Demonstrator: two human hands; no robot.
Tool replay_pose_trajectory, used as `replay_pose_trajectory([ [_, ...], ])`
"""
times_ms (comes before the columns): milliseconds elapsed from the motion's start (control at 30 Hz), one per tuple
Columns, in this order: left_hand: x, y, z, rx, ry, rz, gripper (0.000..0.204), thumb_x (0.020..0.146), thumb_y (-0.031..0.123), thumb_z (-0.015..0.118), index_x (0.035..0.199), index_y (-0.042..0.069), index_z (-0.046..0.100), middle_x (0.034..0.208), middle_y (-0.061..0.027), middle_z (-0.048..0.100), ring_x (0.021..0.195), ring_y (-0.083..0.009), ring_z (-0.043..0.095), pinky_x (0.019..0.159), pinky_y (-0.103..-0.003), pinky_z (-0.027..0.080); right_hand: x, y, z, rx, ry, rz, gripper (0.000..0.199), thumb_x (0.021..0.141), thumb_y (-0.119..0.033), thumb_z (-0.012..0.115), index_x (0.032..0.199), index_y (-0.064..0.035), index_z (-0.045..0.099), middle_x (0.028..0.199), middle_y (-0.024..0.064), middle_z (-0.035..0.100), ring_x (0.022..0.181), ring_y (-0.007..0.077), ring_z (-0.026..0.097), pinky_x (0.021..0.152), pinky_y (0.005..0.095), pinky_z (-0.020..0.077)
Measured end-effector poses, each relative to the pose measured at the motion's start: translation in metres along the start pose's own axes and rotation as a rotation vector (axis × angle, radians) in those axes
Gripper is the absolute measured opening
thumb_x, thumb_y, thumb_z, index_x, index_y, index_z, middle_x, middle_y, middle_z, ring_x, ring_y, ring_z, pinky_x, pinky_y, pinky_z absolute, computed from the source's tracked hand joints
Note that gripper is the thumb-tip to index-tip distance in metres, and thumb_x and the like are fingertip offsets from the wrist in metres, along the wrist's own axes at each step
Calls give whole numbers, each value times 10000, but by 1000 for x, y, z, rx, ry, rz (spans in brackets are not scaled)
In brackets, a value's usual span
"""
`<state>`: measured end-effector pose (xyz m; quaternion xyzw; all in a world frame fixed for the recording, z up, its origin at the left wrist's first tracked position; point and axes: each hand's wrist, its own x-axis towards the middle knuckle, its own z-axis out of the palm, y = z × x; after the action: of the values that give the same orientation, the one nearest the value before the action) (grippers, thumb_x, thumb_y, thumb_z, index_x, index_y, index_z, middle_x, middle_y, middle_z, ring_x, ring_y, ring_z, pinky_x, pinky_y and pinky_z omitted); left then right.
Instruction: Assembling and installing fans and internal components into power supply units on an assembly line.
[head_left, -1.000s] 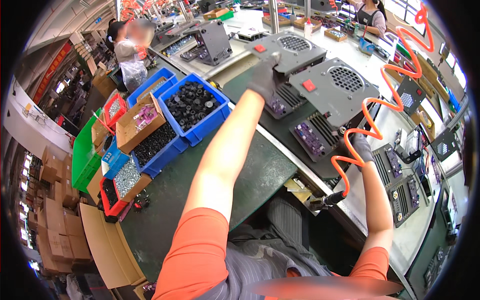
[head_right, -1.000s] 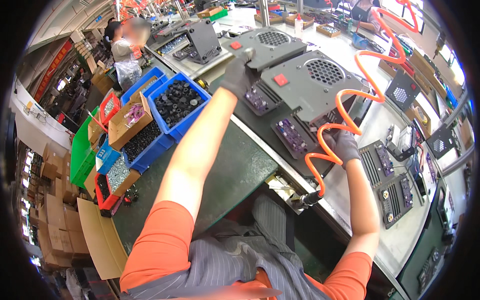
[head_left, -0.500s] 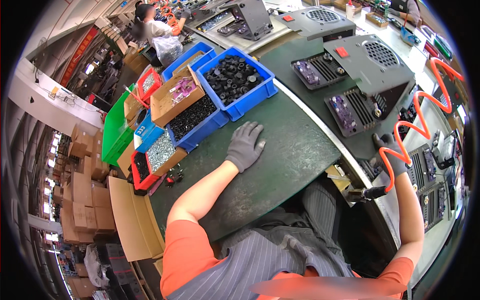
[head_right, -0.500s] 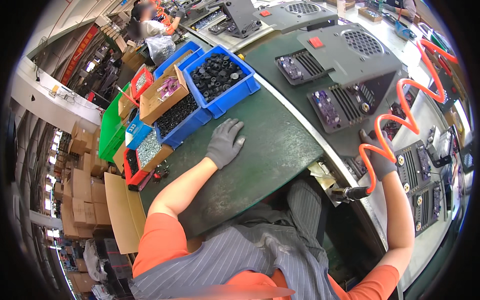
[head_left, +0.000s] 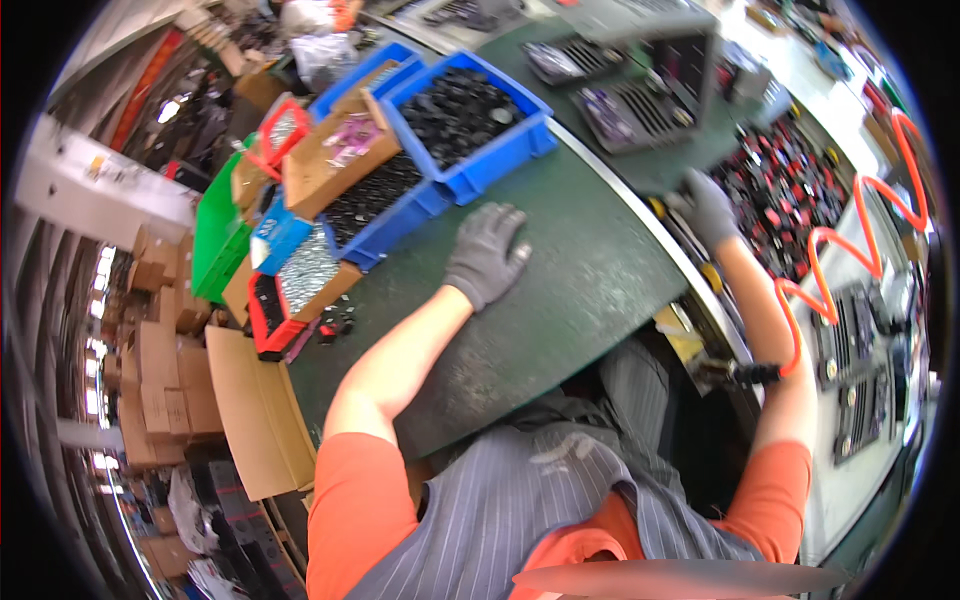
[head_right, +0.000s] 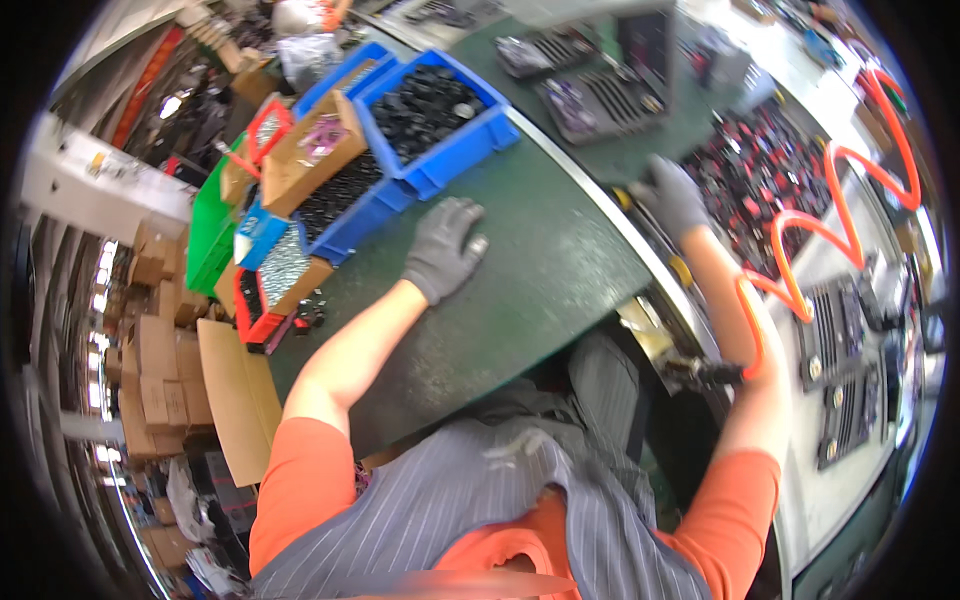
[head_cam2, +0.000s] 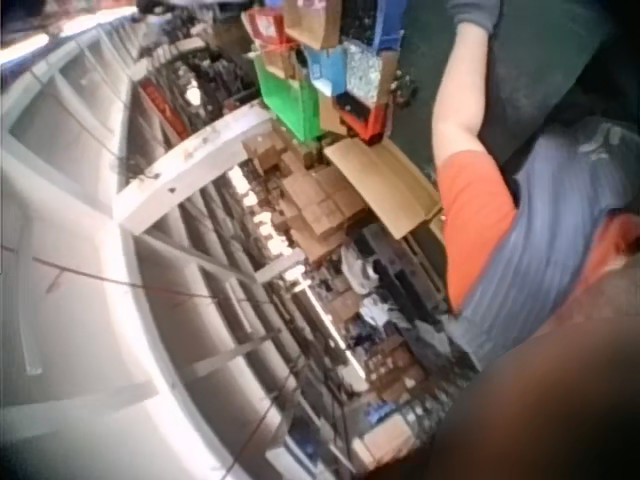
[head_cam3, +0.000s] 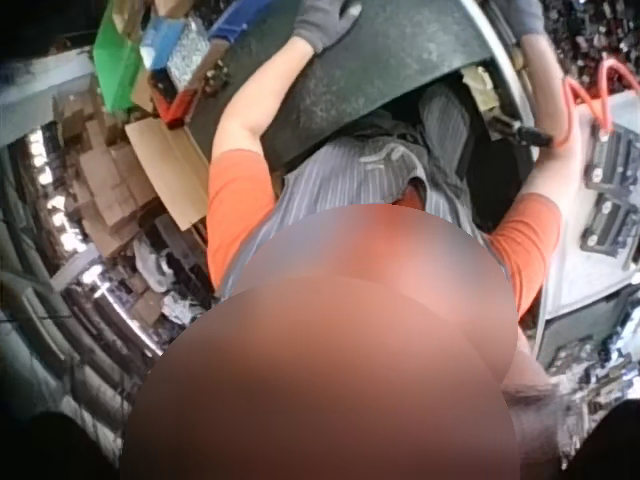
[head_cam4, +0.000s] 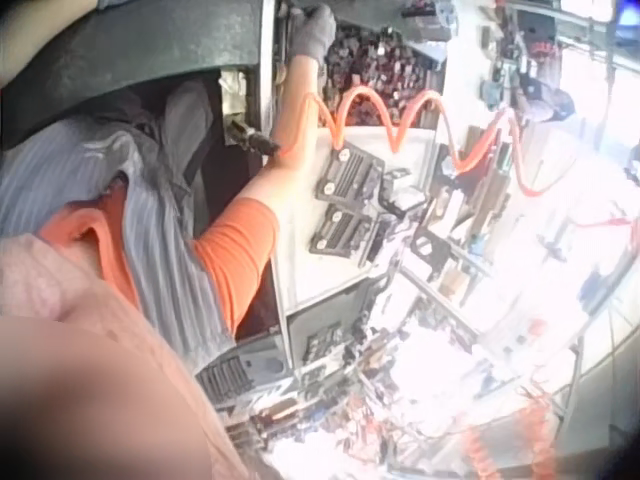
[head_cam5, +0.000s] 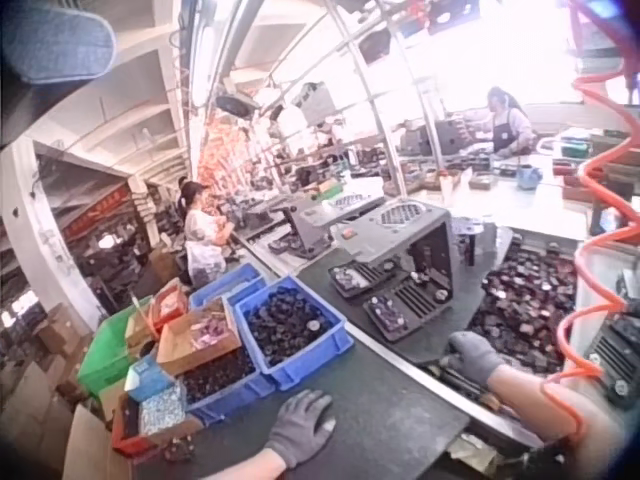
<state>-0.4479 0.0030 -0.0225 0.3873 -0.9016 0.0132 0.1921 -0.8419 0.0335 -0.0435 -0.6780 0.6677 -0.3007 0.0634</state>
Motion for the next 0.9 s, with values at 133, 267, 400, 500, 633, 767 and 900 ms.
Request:
replay_pose_trajectory([
  [133, 2, -8, 4, -32, -14, 41, 490, 877, 331, 619, 1304, 99, 556, 1363, -171, 536, 1307, -368, 459, 1114, -484, 341, 18, 12, -1, 126, -280, -98, 391, 953, -289, 599, 1270, -60, 593, 1185, 196, 660, 1089, 368, 624, 937, 424, 485],
  [267, 3, -10, 5, -49, -17, 28, 460, 882, 309, 635, 1298, 123, 574, 1359, -143, 547, 1299, -356, 469, 1109, -472, 350, 3, 32, -46, 66, -448, -59, 375, 928, -304, 595, 1232, -93, 653, 1117, 175, 696, 1060, 352, 649, 935, 434, 494],
  [400, 4, -9, 5, -36, -20, 0, 430, 888, 298, 644, 1280, 130, 596, 1357, -123, 558, 1295, -343, 477, 1103, -463, 355, -45, 53, -122, 9, -502, -7, 353, 846, -152, 656, 1176, -27, 668, 1046, 138, 719, 947, 234, 691, 877, 354, 522],
  [500, 4, -9, 6, -20, -13, -3, 420, 897, 306, 641, 1276, 131, 601, 1357, -118, 562, 1290, -339, 481, 1097, -460, 359, -83, 51, -134, -214, -709, 320, 428, 754, -135, 722, 1165, -35, 658, 990, 156, 707, 964, 310, 682, 867, 384, 524],
  [633, 4, -11, 7, -26, -16, -5, 420, 906, 324, 635, 1281, 137, 601, 1361, -117, 560, 1291, -334, 483, 1095, -459, 362, -118, 33, -99, -459, -867, 345, 460, 787, -113, 680, 1224, -60, 547, 1079, 188, 651, 1038, 367, 644, 876, 433, 507],
  [767, 3, -11, 8, -27, -25, -7, 423, 910, 333, 632, 1284, 139, 599, 1369, -117, 556, 1300, -330, 475, 1100, -457, 357, -114, 33, -75, -445, -845, 394, 406, 780, -46, 611, 1184, -82, 592, 1081, 197, 652, 1043, 361, 647, 853, 425, 512],
  [900, 3, -13, 9, -26, -19, -10, 424, 912, 336, 629, 1287, 139, 597, 1368, -117, 557, 1300, -331, 475, 1102, -459, 356, -108, 37, -74, -449, -887, 370, 339, 765, -4, 563, 1083, -82, 649, 1093, 185, 655, 1014, 365, 658, 813, 422, 519],
])
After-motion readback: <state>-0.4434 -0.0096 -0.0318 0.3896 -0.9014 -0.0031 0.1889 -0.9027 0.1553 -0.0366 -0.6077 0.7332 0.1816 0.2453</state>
